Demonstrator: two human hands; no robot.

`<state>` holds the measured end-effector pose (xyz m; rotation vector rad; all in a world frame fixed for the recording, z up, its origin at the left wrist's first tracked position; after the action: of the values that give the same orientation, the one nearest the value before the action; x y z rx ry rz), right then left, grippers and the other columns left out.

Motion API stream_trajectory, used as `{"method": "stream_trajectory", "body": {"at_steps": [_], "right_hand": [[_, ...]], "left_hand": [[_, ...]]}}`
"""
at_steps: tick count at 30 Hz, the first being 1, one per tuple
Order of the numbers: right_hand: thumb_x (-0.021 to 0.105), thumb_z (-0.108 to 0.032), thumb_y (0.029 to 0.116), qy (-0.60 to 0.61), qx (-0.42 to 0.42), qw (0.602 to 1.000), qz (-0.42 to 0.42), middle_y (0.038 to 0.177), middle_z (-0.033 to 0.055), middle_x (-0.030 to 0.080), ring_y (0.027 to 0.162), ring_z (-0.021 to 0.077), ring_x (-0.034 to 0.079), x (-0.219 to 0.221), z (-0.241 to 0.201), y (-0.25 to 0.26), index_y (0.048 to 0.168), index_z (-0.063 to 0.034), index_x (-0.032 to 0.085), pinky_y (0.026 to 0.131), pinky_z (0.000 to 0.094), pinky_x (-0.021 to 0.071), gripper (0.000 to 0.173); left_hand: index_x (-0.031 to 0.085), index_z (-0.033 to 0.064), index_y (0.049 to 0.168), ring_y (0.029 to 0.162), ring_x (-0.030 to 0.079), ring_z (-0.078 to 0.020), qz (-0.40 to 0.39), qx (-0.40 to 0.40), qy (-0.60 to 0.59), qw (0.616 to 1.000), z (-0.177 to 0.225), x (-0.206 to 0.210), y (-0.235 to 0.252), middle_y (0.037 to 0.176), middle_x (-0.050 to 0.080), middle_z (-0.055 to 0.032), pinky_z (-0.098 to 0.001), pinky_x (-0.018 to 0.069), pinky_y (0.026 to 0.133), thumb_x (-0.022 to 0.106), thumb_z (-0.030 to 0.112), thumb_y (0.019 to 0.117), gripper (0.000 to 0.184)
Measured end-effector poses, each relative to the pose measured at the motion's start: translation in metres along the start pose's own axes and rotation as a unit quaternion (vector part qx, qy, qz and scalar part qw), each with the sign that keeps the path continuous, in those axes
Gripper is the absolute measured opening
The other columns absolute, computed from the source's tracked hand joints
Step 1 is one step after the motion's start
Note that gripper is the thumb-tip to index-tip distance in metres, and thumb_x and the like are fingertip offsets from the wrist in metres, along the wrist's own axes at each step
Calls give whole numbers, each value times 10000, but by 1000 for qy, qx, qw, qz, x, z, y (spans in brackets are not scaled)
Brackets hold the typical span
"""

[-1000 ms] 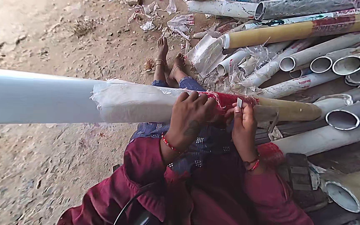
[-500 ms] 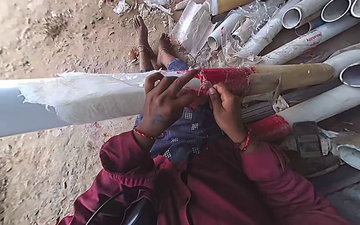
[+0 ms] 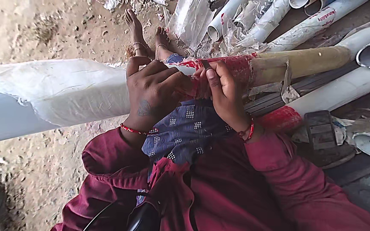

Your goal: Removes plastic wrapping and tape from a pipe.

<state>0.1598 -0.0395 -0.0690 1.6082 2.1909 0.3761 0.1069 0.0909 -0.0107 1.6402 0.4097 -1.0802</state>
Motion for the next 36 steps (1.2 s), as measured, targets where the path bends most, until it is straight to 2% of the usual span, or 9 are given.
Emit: {"method": "stream_trajectory", "body": {"at_steps": [6,11,15,22,24,26,29,32,36], "right_hand": [[459,-96,1080,-33,50,998,0,852,-2,614,687,-22,522,-14,9,6,1073,16,652,642,146,445,224],[469,-132,1082,-21,45,998,29,942,17,594,660,-15,505,-36,17,3,1127,17,636,580,151,438,228],[681,-107,953,-7,27,1000,-2,1118,129,691,1026,109,673,-9,14,1,1245,49,579,889,266,560,347],[621,-17,975,233,92,968,-5,946,-87,659,593,-56,494,-52,-4,2,1142,-141,560,493,109,401,216],[645,-72,990,147,97,984,-16,965,-108,679,546,-64,494,-98,-11,-5,1161,-179,587,439,87,396,210],[721,-232,959,-190,161,968,-23,945,-95,692,692,-10,621,-150,2,-18,1132,-163,645,588,170,520,202],[656,-251,1027,-410,330,849,-47,1068,321,661,967,490,631,-188,36,-40,1235,68,638,815,706,438,381],[510,-177,1087,-430,346,833,-27,1056,337,634,978,507,613,-183,36,-49,1203,86,607,806,697,431,304],[614,-86,1012,-440,314,841,-10,1170,358,611,1058,529,609,-163,38,-38,1162,100,655,876,677,460,243]], "left_hand": [[751,180,1196,850,651,-315,-71,-24,23,997,-7,9,7,969,745,-95,-528,368,859,670,279,935,290],[775,199,1028,878,648,-304,-68,-53,26,996,-6,14,6,1010,741,-68,-531,366,855,729,348,906,198],[772,179,1044,823,641,-312,-53,-64,27,996,-7,14,9,920,724,-100,-526,375,838,702,312,929,188],[773,197,930,885,663,-277,-21,-49,22,998,-4,11,4,1076,760,-47,-509,369,877,648,176,948,128],[780,212,904,957,674,-264,-9,-30,18,999,-2,11,1,1120,763,-23,-509,364,918,646,162,941,148],[784,206,881,1038,691,-242,10,-9,5,1000,1,9,-4,1063,781,-9,-506,361,971,641,143,932,164],[797,184,875,967,715,-231,26,13,-16,999,3,7,-7,974,793,-21,-511,368,965,632,90,917,194],[804,166,873,869,712,-237,14,16,-31,999,2,5,-6,950,793,-40,-514,373,957,626,95,916,196],[804,148,872,838,700,-251,-6,18,-40,999,-1,4,0,929,789,-60,-514,366,964,613,122,939,203]]}}
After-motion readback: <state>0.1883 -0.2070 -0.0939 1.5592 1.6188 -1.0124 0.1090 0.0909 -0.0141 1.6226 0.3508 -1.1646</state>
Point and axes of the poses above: each hand's wrist, its own y-axis towards the middle knuckle, its own x-axis out of the palm, z = x × y, the point moved 8 cm from there along y, towards the middle knuckle
